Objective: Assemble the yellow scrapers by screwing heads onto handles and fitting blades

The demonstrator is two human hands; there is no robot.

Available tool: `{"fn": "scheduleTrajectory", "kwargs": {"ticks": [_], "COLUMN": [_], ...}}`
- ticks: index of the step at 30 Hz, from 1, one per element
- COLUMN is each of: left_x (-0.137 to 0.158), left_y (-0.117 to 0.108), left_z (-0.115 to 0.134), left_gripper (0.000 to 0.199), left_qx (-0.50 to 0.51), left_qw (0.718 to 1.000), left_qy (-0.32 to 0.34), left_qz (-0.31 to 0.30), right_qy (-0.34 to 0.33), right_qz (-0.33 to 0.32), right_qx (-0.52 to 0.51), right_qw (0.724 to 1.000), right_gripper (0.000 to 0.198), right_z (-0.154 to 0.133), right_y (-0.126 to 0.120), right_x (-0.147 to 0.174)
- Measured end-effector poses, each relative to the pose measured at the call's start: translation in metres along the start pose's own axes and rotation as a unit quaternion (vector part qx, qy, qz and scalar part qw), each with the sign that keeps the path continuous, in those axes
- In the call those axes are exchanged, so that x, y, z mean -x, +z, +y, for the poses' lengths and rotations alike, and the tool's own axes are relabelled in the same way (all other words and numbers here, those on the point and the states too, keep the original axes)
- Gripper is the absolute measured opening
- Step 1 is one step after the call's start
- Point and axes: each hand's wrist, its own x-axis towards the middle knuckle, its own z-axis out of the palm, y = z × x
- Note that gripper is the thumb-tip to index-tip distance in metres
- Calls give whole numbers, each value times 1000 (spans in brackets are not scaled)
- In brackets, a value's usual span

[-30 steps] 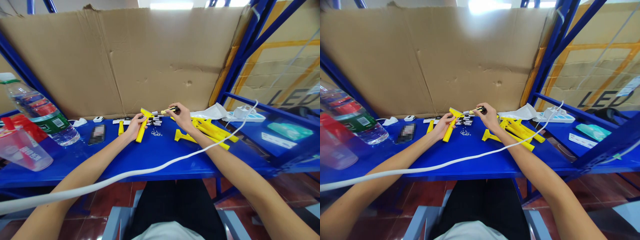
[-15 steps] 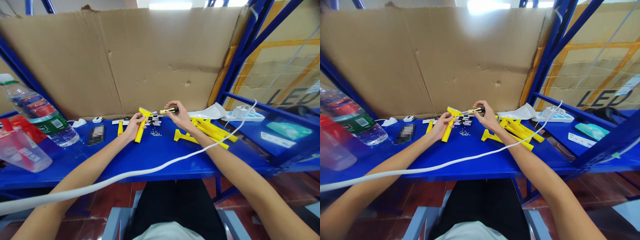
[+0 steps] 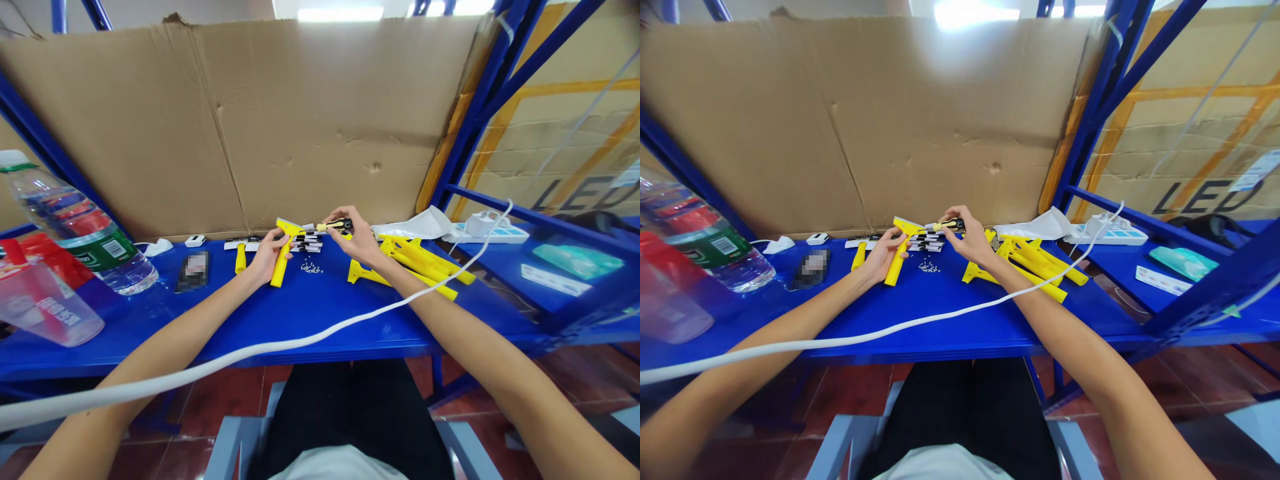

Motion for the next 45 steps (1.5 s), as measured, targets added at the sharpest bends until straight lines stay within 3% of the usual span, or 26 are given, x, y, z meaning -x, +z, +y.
{"fn": "scheduleTrajectory", "kwargs": {"ticks": [7, 13, 19, 26, 29, 35, 41, 45], "left_x": [-2, -5, -3, -3, -3, -3, -2, 0], "left_y": [-3, -6, -4, -3, -4, -4, -4, -2], "left_z": [-5, -11, -11, -11, -10, -10, -9, -7], "left_gripper": [43, 46, 46, 47, 45, 34, 32, 36], "left_qx": [10, 6, -2, 8, 11, 10, 5, 5], "left_qw": [1000, 1000, 999, 998, 998, 997, 997, 996], "left_qy": [-12, -27, -47, -52, -51, -50, -53, -61], "left_qz": [-9, -6, -20, -29, -32, -49, -51, -61], "right_qy": [33, 0, 48, -1, 3, 26, -4, 16], "right_qz": [50, 6, 93, 21, 28, 53, 26, 70], "right_qx": [54, -10, 24, -32, -9, 24, -51, -9], "right_qw": [997, 1000, 994, 999, 1000, 998, 998, 997], "right_gripper": [29, 29, 31, 34, 26, 32, 33, 31], "right_z": [5, 6, 3, -10, -13, -12, -9, -3], "right_y": [6, 6, -1, -3, -1, -5, -6, -6], "right_x": [0, 13, 24, 25, 25, 23, 24, 22]}}
